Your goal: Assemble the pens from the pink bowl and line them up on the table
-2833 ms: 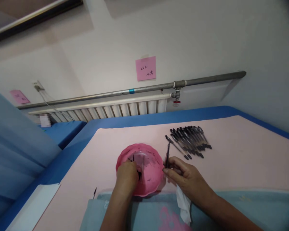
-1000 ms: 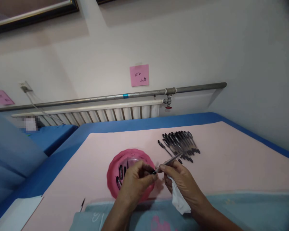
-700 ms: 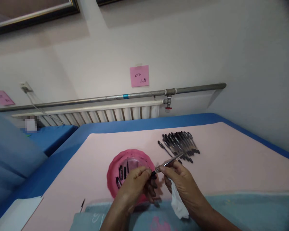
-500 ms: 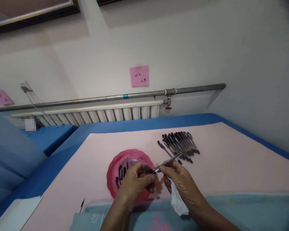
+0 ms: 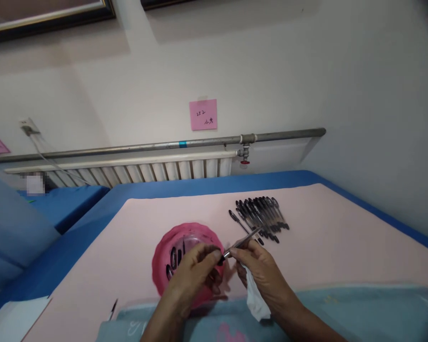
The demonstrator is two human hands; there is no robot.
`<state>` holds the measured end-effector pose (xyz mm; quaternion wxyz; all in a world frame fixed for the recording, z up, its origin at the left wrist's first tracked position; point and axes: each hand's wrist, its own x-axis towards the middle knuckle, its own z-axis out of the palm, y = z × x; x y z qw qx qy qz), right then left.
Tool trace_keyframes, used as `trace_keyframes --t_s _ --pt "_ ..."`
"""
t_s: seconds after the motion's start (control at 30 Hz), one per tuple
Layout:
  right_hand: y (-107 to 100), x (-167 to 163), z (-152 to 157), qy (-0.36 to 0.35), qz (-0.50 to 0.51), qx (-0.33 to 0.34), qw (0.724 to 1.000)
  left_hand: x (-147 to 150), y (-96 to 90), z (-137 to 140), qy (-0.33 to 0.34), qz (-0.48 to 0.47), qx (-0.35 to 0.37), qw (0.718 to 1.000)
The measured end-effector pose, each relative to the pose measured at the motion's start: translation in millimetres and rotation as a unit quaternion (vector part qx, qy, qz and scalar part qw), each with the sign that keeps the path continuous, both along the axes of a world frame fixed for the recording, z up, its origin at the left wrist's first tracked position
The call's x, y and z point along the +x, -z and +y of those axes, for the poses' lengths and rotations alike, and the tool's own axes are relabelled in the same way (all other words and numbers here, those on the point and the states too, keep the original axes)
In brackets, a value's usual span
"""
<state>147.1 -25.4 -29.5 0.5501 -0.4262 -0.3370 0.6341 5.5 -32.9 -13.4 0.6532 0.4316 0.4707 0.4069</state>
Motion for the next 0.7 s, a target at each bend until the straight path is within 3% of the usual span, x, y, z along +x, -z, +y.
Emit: trace_keyframes --t_s 0.1,0.37,0.47,0.53,0.6,0.67,0.7 --pt "-3.1 -1.1 -1.4 -0.007 -0.008 0.002 1.0 0.3 -3.1 -3.6 0.037 -0.019 -0.027 0.999" --pt "-5.8 -0.4 -2.0 -0.037 0.003 0.001 0.999 -0.7 -1.5 0.5 0.048 0.04 0.027 0.998" --pt "-2.3 2.7 1.1 -0.026 -0.043 0.007 0.999 -21.5 -3.5 5.6 -0.027 0.104 0.063 0.992" --pt "-0.9 4.8 3.1 -0.025 -0.06 0.003 0.998 -39.8 -4.4 9.6 -0.108 0.194 0.079 0.972" --pt "0.2 6.4 4.6 -0.027 -0.063 -0.004 0.998 -54.9 -3.7 13.0 -0.154 0.33 0.104 0.926" --pt "1.2 7.3 5.5 -0.03 -0.064 -0.008 0.997 -61.5 -1.6 15.0 -0.144 0.444 0.117 0.877" --pt "1.6 7.6 5.7 -0.031 -0.067 -0.008 0.997 -61.1 -0.2 15.3 -0.123 0.473 0.117 0.865"
